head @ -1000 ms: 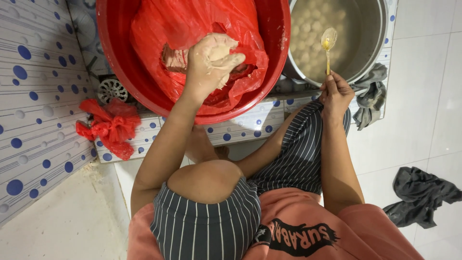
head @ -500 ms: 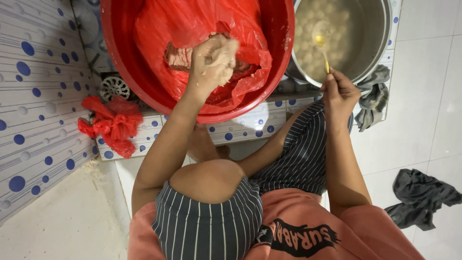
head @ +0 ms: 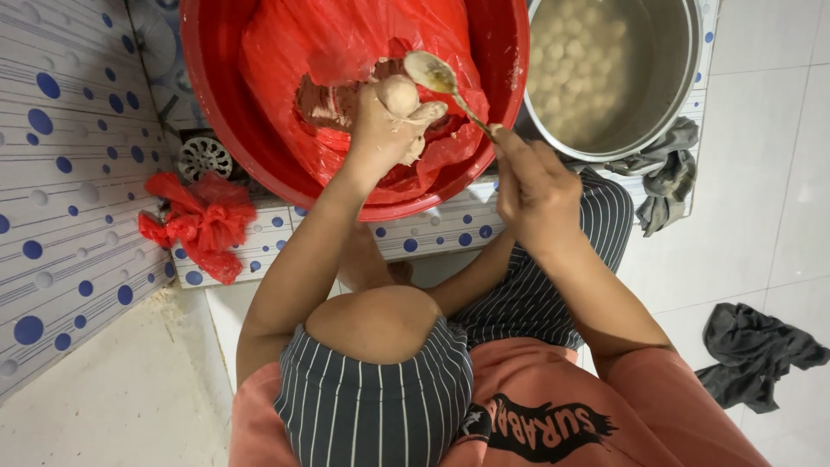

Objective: Scooping meat mixture with a spoon and dropping it into a pot of water to form meatballs.

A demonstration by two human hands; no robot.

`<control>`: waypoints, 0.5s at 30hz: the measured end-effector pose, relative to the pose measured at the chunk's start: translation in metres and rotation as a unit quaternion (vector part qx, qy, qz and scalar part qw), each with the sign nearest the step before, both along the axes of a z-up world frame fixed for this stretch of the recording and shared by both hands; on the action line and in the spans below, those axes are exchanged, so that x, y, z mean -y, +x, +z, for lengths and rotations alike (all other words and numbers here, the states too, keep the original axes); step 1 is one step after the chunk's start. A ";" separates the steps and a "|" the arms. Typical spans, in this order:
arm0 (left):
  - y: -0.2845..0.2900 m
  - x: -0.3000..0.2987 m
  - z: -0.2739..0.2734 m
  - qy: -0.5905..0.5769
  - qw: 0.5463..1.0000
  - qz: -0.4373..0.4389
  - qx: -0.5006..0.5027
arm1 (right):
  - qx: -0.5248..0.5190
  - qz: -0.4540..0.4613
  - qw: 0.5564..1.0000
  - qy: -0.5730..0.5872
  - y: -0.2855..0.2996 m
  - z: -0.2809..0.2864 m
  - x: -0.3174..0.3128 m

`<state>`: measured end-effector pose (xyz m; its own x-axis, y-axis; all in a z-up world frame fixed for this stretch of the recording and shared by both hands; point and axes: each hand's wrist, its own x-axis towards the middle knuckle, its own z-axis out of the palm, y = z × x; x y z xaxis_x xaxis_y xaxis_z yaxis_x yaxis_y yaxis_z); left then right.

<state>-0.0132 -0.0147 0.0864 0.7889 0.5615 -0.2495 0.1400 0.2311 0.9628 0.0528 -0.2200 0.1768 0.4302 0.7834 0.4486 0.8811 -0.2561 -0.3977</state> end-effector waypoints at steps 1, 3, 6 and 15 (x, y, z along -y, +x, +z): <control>0.001 0.000 -0.007 0.000 1.000 0.000 0.000 | 0.000 0.000 1.000 0.000 -0.001 -0.001 -0.002; 0.002 0.000 -0.021 0.013 0.999 0.005 0.046 | -0.001 0.006 0.999 -0.033 -0.003 -0.004 -0.006; 0.005 0.002 -0.031 0.018 0.999 0.027 -0.017 | -0.078 0.041 0.996 -0.018 -0.005 -0.014 -0.008; 0.004 0.004 -0.071 0.289 0.936 -0.075 -0.187 | -0.672 -0.150 0.725 -0.002 0.013 -0.031 0.009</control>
